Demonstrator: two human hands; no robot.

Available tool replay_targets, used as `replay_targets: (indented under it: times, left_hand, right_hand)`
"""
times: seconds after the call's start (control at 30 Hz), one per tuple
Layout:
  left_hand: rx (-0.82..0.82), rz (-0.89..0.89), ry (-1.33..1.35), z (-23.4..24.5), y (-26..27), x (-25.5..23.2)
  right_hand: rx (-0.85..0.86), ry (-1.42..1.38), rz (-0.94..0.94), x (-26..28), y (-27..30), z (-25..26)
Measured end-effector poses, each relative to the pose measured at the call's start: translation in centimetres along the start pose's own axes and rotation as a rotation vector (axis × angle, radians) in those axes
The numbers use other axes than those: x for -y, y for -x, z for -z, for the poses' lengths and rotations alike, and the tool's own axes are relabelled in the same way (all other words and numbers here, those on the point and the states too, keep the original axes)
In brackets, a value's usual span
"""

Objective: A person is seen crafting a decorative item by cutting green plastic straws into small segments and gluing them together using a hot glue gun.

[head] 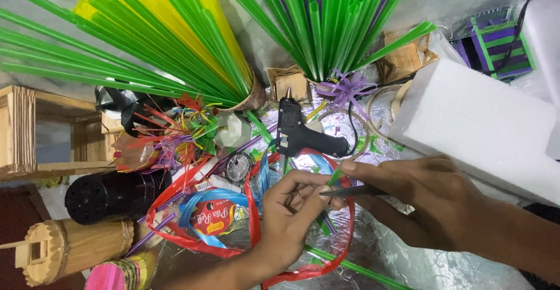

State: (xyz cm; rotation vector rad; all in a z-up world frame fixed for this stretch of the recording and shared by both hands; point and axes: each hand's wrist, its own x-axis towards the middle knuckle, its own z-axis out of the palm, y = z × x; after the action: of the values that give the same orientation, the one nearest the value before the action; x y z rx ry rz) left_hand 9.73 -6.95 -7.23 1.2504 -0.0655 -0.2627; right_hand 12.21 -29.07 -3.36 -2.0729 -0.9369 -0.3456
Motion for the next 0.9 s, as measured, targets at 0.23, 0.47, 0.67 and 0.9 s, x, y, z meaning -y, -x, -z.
replay_targets:
  times: [0.23, 0.47, 0.67, 0.9]
  left_hand:
    - [-0.013, 0.022, 0.077, 0.11, -0.16, 0.23]
    - [-0.014, 0.008, 0.085, 0.31, -0.22, 0.50]
    - [0.019, 0.006, 0.065, 0.38, -0.15, 0.23]
    - [0.020, 0.009, 0.034, 0.35, -0.04, 0.42]
  right_hand:
    - [0.037, 0.080, 0.052, -0.39, 0.34, 0.04]
    - [0.017, -0.034, 0.011, -0.59, 0.38, -0.31]
    - [0.067, -0.016, -0.046, -0.81, 0.65, -0.56]
    - [0.004, -0.031, -0.012, -0.35, -0.07, -0.12]
